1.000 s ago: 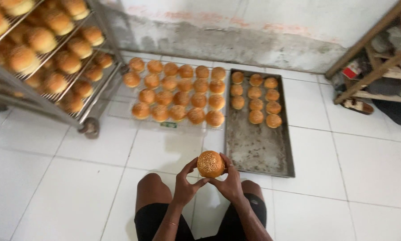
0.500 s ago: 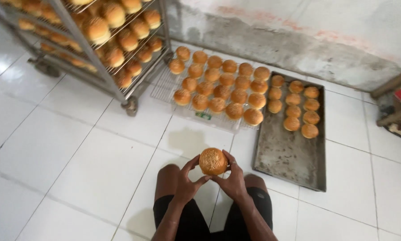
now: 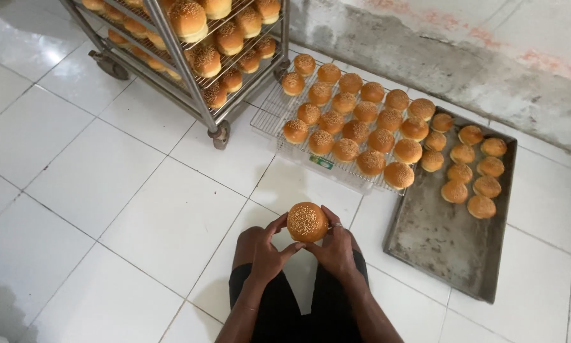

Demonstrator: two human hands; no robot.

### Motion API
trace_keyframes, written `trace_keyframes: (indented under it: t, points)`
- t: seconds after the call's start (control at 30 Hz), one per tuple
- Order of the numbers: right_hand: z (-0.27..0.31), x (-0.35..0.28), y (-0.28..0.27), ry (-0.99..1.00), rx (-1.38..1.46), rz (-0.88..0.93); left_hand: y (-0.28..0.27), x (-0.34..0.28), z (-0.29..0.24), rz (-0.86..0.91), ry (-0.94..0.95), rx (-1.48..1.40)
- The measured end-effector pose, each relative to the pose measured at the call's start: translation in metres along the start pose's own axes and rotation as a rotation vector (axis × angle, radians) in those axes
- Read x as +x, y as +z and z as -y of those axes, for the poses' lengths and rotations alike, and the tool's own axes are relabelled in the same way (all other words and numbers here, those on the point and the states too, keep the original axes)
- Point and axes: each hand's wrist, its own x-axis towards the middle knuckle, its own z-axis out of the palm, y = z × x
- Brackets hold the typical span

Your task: Moving sesame burger buns from a baking tray onto a wire cooling rack.

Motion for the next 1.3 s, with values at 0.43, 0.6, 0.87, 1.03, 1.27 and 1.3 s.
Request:
trace_keyframes:
  t: [0.43, 0.6, 0.87, 1.03, 1.27, 1.3]
  points:
    - [-0.012, 0.102, 0.014, 0.017, -0.034, -0.034, -0.015, 0.100, 0.030, -0.023, -0.038, 0.020]
    - [-0.016, 0.163, 0.019, -0.004, -0.037, -0.029, -0.018, 0.162, 0.063, -0.025, 0.025, 0.080]
    - [-0.029, 0.296, 0.028, -0.038, -0.166, 0.027, -0.026, 0.289, 0.105, -0.080, 0.017, 0.265]
    - [-0.031, 0.374, 0.034, 0.032, -0.259, 0.053, -0.033, 0.359, 0.134, -0.084, 0.028, 0.335]
    - [-0.068, 0.450, 0.050, -0.105, -0.653, 0.081, -0.036, 0.428, 0.188, -0.089, -0.007, 0.442]
    - [-0.072, 0.459, 0.051, -0.110, -0.703, 0.099, -0.034, 0.436, 0.195, -0.087, -0.042, 0.430]
